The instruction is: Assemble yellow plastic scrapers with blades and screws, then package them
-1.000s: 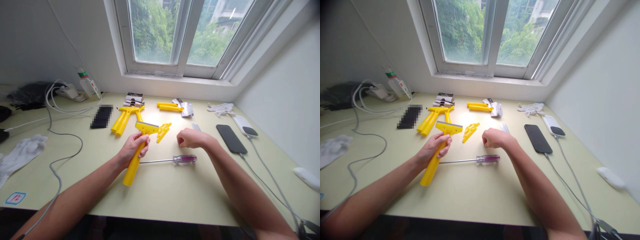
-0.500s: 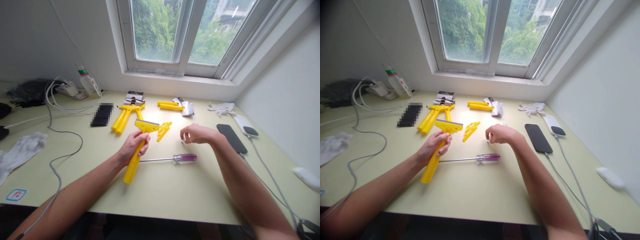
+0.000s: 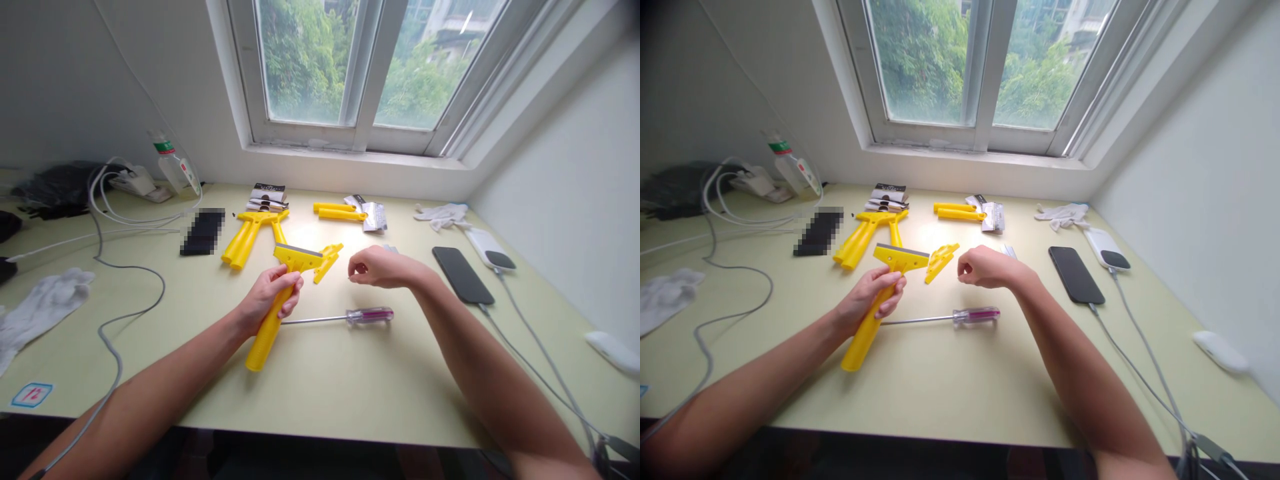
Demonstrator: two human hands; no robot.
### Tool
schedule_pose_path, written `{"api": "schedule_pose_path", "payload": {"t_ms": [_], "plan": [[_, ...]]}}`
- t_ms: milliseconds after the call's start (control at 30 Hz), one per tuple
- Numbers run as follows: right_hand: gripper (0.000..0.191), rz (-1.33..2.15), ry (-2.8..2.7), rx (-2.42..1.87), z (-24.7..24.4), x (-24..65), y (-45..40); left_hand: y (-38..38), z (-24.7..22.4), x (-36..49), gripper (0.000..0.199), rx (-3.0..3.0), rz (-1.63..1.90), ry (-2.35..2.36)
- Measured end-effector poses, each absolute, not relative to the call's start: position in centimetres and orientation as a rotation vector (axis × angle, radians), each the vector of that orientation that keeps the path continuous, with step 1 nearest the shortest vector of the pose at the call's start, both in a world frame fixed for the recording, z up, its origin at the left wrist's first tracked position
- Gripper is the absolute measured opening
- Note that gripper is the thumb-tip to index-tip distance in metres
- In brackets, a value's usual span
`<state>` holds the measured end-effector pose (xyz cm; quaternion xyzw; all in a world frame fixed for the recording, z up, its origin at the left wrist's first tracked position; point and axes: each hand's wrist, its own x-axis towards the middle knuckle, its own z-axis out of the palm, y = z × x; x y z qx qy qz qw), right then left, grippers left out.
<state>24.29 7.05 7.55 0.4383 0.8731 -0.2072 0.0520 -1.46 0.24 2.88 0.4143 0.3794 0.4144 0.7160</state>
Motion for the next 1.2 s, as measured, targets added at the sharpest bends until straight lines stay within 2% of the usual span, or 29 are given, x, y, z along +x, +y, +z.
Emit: {"api": "schedule_pose_path", "payload": {"t_ms": [233,767,933,1033,1133,1200], "plan": [[0.011,-0.646,3.242,1.179,8.6,21.4,4.8,-0.3,2.2,-1.1,0.025,0.980,0.801,0.781],[0.002,-0.648,3.340,1.331,6.9,19.7,4.2,-0.3,2.8,-1.4,0.020,1.055,0.821,0.766],[0.006,-0.599,3.362,1.394,7.5,19.6,3.9,-0.3,3.3,-1.4,0.019,1.006,0.843,0.749],[0.014,-0.558,3.219,1.407,8.6,20.8,3.9,-0.2,3.3,-1.7,0.018,0.968,0.873,0.749],[0.034,-0.615,2.737,1.308,9.0,22.2,4.0,0.4,3.1,-2.0,0.020,0.903,0.951,0.767],[0.040,-0.619,2.413,1.260,8.5,22.6,4.0,0.9,3.1,-2.3,0.021,0.855,1.014,0.781]]}}
